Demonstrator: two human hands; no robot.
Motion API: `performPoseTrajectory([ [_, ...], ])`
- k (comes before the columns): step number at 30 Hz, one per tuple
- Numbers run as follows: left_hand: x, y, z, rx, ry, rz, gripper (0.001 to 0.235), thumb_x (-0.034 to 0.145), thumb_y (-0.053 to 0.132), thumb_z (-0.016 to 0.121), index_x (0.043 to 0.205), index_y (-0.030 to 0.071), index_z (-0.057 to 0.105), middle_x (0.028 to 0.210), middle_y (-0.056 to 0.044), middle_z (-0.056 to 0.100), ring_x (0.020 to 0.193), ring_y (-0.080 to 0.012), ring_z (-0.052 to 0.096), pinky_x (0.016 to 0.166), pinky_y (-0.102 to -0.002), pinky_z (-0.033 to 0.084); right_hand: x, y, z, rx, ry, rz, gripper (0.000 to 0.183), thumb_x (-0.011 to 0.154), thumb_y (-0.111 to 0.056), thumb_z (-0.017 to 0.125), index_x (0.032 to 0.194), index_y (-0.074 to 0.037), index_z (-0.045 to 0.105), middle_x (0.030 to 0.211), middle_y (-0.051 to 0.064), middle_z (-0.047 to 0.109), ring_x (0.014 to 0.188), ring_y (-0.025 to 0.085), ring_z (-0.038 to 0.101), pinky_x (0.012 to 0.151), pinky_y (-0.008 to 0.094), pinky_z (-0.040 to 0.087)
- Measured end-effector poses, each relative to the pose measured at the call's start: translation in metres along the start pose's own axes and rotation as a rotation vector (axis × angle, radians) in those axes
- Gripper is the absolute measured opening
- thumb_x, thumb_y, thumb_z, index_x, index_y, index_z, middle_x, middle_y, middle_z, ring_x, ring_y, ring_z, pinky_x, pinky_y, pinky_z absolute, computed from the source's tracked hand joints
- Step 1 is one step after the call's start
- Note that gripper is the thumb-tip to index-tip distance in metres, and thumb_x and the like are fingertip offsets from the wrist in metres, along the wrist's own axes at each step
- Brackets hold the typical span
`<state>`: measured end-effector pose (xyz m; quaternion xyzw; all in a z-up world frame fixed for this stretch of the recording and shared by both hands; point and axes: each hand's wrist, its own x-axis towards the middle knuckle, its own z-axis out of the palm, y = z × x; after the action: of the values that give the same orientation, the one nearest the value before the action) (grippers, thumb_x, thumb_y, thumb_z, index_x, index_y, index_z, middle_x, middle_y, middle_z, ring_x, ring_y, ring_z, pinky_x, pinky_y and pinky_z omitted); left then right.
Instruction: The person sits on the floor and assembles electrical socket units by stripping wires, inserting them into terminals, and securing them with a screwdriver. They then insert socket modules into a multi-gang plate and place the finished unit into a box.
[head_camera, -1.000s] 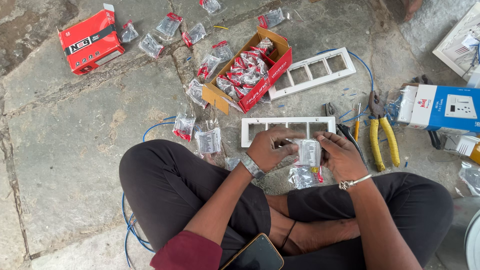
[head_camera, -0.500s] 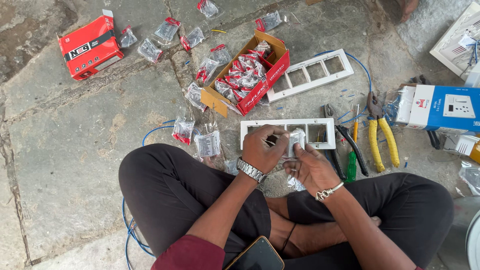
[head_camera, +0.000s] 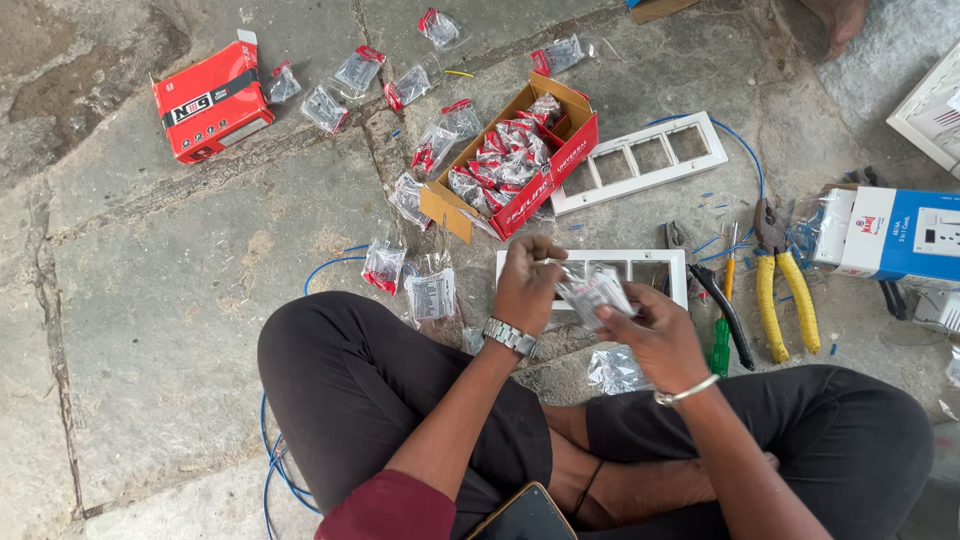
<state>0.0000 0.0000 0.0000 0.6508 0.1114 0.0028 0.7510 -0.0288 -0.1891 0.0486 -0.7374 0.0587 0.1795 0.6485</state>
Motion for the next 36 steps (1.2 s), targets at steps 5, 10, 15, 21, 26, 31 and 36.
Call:
performPoseTrajectory([
  [5,-0.007,0.014,-0.003,0.667,-0.35,0.409,0.034,0.086,0.022,0.072,0.115,0.005,0.079,0.096,-0.011,0.075,0.089,-0.0195,0.069,0.08,-0.031,0.052,0.004,0.019,-0.025,-0.063,0.023,-0.022,0.056,0.084,-0.015,0.078,0.134,0.005,0.06,0.091,0.012,0.073,0.073,0.014,0.069,0.066,0.028,0.055],
  [10,-0.002,0.002,0.007,0.131,-0.24,0.013,0.045,0.103,0.041,0.065,0.112,0.0,0.078,0.096,-0.007,0.078,0.084,-0.0113,0.072,0.076,-0.027,0.057,0.014,0.038,-0.033,0.443,0.0,0.001,0.047,0.093,-0.012,0.076,0.135,0.006,0.065,0.091,0.008,0.068,0.077,0.012,0.064,0.072,0.026,0.052],
  [15,-0.007,-0.021,0.016,-0.369,-0.06,-0.453,0.038,0.104,0.038,0.063,0.106,0.002,0.071,0.091,-0.007,0.07,0.073,-0.0169,0.069,0.065,-0.035,0.061,0.017,0.051,-0.023,0.615,0.108,0.015,0.034,0.095,-0.013,0.068,0.126,0.001,0.065,0.097,0.002,0.071,0.081,0.008,0.065,0.072,0.026,0.053],
  [21,-0.009,-0.034,0.021,-0.508,-0.115,-0.603,0.032,0.102,0.034,0.057,0.119,0.008,0.066,0.103,-0.006,0.072,0.085,-0.0173,0.073,0.07,-0.037,0.065,-0.018,-0.004,-0.014,-0.044,0.242,-0.32,0.022,0.097,-0.012,0.07,0.114,0.001,0.071,0.097,0.005,0.073,0.081,0.01,0.069,0.072,0.025,0.052],
  [26,-0.003,-0.05,0.021,-0.831,-0.511,-0.619,0.029,0.113,0.035,0.058,0.125,0.009,0.063,0.111,-0.005,0.068,0.093,-0.0226,0.07,0.081,-0.045,0.063,-0.068,-0.063,0.009,-0.693,0.438,-0.755,0.011,0.096,-0.011,0.076,0.101,-0.001,0.075,0.094,0.01,0.073,0.086,0.021,0.069,0.079,0.03,0.052],
  [31,0.001,-0.047,0.017,-0.687,-0.325,-0.589,0.058,0.108,0.059,0.055,0.117,0.004,0.068,0.104,-0.009,0.069,0.092,-0.0239,0.07,0.083,-0.046,0.059,-0.078,-0.097,0.024,-0.578,0.493,-0.574,0.011,0.09,-0.006,0.077,0.097,0.002,0.076,0.085,0.013,0.071,0.064,0.024,0.063,0.061,0.034,0.048],
  [36,-0.004,-0.023,0.019,-0.748,-0.323,-0.703,0.061,0.1,0.065,0.056,0.112,0.007,0.068,0.103,-0.012,0.072,0.094,-0.0274,0.072,0.08,-0.048,0.061,-0.077,-0.097,0.021,-0.57,0.429,-0.747,0.008,0.089,-0.003,0.076,0.093,0.001,0.072,0.086,0.01,0.069,0.069,0.016,0.064,0.06,0.026,0.048],
])
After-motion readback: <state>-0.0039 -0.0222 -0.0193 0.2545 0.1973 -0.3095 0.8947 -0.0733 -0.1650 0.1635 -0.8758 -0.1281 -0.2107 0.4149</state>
